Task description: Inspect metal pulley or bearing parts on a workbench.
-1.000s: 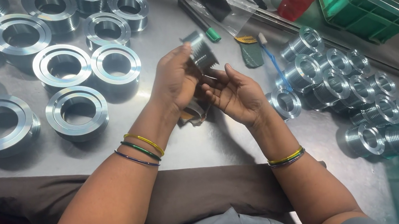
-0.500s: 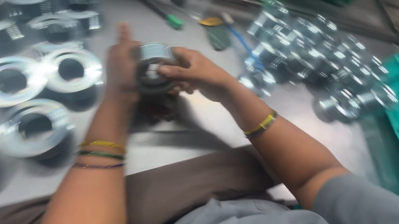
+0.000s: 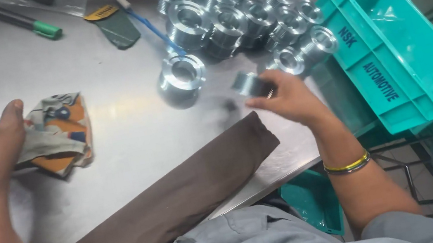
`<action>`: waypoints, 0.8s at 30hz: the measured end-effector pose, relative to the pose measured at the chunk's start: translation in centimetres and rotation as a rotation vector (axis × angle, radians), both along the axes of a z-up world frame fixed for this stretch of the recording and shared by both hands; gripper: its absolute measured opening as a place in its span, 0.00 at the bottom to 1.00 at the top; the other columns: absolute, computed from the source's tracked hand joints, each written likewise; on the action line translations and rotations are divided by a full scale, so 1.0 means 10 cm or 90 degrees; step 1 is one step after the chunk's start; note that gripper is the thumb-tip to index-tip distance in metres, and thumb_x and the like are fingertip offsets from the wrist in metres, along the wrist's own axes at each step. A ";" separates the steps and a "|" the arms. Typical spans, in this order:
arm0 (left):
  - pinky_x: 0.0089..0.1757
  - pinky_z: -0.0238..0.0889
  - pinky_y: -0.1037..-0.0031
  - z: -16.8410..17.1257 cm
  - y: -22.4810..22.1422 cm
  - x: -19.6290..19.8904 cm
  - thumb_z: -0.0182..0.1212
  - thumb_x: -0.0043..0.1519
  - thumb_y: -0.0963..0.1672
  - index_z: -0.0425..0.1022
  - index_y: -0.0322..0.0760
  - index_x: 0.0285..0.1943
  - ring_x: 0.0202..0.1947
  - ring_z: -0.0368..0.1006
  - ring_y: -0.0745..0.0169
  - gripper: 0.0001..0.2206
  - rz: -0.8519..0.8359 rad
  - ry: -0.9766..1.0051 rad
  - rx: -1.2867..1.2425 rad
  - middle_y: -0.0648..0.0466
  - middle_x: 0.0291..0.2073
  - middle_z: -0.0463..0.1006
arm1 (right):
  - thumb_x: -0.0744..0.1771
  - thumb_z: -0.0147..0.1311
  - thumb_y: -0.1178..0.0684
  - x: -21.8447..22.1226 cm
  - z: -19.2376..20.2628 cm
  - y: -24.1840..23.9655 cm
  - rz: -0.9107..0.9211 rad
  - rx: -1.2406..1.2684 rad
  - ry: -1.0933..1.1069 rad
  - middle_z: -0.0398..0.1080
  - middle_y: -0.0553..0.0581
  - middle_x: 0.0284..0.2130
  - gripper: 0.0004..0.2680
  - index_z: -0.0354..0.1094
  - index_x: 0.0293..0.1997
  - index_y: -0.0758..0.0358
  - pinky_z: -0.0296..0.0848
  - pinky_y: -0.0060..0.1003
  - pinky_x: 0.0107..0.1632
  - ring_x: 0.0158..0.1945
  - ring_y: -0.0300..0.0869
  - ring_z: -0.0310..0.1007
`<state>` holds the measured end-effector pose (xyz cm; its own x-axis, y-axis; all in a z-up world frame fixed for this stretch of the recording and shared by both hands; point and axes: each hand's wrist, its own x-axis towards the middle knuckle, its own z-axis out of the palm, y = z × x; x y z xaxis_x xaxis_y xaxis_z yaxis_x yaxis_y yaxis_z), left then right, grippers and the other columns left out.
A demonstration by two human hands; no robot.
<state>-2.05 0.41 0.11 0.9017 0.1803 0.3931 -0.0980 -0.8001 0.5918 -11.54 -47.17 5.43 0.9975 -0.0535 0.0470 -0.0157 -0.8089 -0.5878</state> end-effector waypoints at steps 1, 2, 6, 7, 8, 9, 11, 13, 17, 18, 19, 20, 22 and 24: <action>0.43 0.68 0.52 0.00 -0.04 0.01 0.73 0.61 0.46 0.71 0.17 0.56 0.46 0.74 0.30 0.25 -0.002 -0.001 -0.002 0.26 0.48 0.75 | 0.62 0.72 0.49 0.01 -0.02 -0.13 -0.002 -0.002 -0.001 0.75 0.51 0.35 0.15 0.75 0.46 0.66 0.72 0.29 0.39 0.38 0.33 0.72; 0.44 0.69 0.53 0.00 -0.08 0.01 0.72 0.60 0.45 0.71 0.18 0.59 0.48 0.74 0.31 0.25 -0.022 -0.019 -0.051 0.25 0.50 0.74 | 0.61 0.71 0.49 0.01 -0.04 -0.26 -0.063 0.014 -0.063 0.76 0.51 0.37 0.15 0.75 0.47 0.65 0.72 0.31 0.40 0.38 0.34 0.73; 0.42 0.72 0.55 -0.46 0.07 0.21 0.70 0.68 0.45 0.69 0.18 0.61 0.47 0.76 0.34 0.23 -0.022 0.009 -0.132 0.26 0.50 0.75 | 0.59 0.76 0.48 0.12 -0.18 -0.67 -0.244 -0.242 -0.202 0.76 0.60 0.37 0.18 0.71 0.44 0.67 0.73 0.42 0.44 0.39 0.48 0.76; 0.42 0.72 0.55 -0.52 0.06 0.22 0.70 0.68 0.45 0.69 0.18 0.61 0.47 0.76 0.34 0.23 -0.025 0.010 -0.133 0.26 0.50 0.75 | 0.59 0.76 0.48 0.13 -0.27 -0.78 -0.247 -0.243 -0.201 0.76 0.60 0.37 0.18 0.71 0.44 0.67 0.73 0.42 0.44 0.39 0.48 0.76; 0.41 0.72 0.55 -0.58 0.06 0.22 0.69 0.70 0.46 0.69 0.19 0.62 0.44 0.77 0.36 0.22 -0.008 0.053 -0.143 0.28 0.48 0.76 | 0.59 0.76 0.49 0.15 -0.36 -0.89 -0.210 -0.283 -0.244 0.76 0.62 0.38 0.18 0.71 0.43 0.66 0.73 0.44 0.44 0.41 0.52 0.76; 0.41 0.72 0.56 -0.62 0.07 0.25 0.68 0.72 0.46 0.69 0.20 0.62 0.42 0.79 0.38 0.21 0.015 0.093 -0.155 0.31 0.45 0.77 | 0.58 0.76 0.49 0.23 -0.44 -1.00 -0.168 -0.322 -0.291 0.76 0.63 0.39 0.18 0.71 0.42 0.66 0.74 0.46 0.44 0.42 0.56 0.76; 0.40 0.72 0.55 -0.46 0.03 0.19 0.69 0.69 0.45 0.69 0.19 0.61 0.41 0.78 0.38 0.21 0.023 0.067 -0.135 0.31 0.44 0.77 | 0.58 0.76 0.49 0.26 -0.49 -1.03 -0.182 -0.308 -0.284 0.76 0.63 0.39 0.18 0.71 0.43 0.66 0.74 0.46 0.44 0.42 0.55 0.76; 0.40 0.71 0.55 -0.41 0.03 0.17 0.69 0.66 0.44 0.70 0.19 0.60 0.40 0.78 0.37 0.21 0.035 0.047 -0.113 0.32 0.42 0.77 | 0.58 0.76 0.49 0.29 -0.51 -1.06 -0.192 -0.291 -0.271 0.76 0.62 0.40 0.18 0.71 0.44 0.65 0.74 0.46 0.45 0.42 0.55 0.77; 0.48 0.63 0.48 -0.58 0.14 0.29 0.71 0.64 0.48 0.78 0.22 0.44 0.46 0.74 0.35 0.18 0.063 0.032 0.161 0.36 0.38 0.79 | 0.57 0.75 0.49 0.28 -0.17 -0.73 -0.127 -0.399 -0.294 0.75 0.65 0.41 0.20 0.72 0.47 0.68 0.73 0.48 0.44 0.43 0.57 0.76; 0.52 0.58 0.45 -0.66 0.18 0.34 0.71 0.64 0.50 0.81 0.25 0.39 0.49 0.73 0.37 0.18 0.070 0.018 0.242 0.39 0.37 0.80 | 0.58 0.74 0.50 0.26 -0.01 -0.55 -0.111 -0.434 -0.332 0.75 0.65 0.43 0.20 0.72 0.50 0.68 0.73 0.48 0.44 0.43 0.57 0.76; 0.52 0.58 0.45 -0.66 0.19 0.36 0.71 0.64 0.50 0.81 0.25 0.39 0.49 0.73 0.37 0.18 0.093 0.022 0.246 0.39 0.37 0.80 | 0.58 0.74 0.50 0.32 0.08 -0.28 -0.091 -0.424 -0.339 0.75 0.65 0.43 0.20 0.72 0.50 0.68 0.73 0.48 0.44 0.43 0.57 0.76; 0.54 0.50 0.44 -0.67 0.20 0.38 0.71 0.64 0.50 0.81 0.28 0.37 0.52 0.71 0.40 0.18 0.089 0.013 0.229 0.41 0.37 0.80 | 0.61 0.71 0.51 0.36 0.18 0.00 -0.042 -0.320 -0.319 0.75 0.63 0.44 0.17 0.73 0.50 0.65 0.74 0.46 0.46 0.45 0.53 0.77; 0.57 0.43 0.42 -0.64 0.21 0.31 0.71 0.64 0.51 0.82 0.31 0.36 0.54 0.69 0.42 0.17 0.100 0.014 0.217 0.43 0.37 0.80 | 0.64 0.68 0.52 0.39 0.30 0.56 0.022 -0.208 -0.289 0.76 0.60 0.44 0.13 0.74 0.50 0.62 0.75 0.44 0.48 0.46 0.50 0.79; 0.56 0.45 0.43 -0.53 0.18 0.31 0.69 0.66 0.49 0.79 0.33 0.37 0.50 0.69 0.44 0.15 0.096 -0.045 0.160 0.45 0.39 0.79 | 0.63 0.66 0.48 0.49 0.41 1.13 0.106 -0.186 -0.145 0.77 0.58 0.39 0.12 0.74 0.47 0.60 0.75 0.45 0.42 0.37 0.49 0.79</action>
<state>1.03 2.18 -5.21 0.8411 0.1984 0.5032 -0.0013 -0.9296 0.3686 -6.65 -35.90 9.52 0.9537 0.1563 0.2571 0.2339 -0.9227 -0.3065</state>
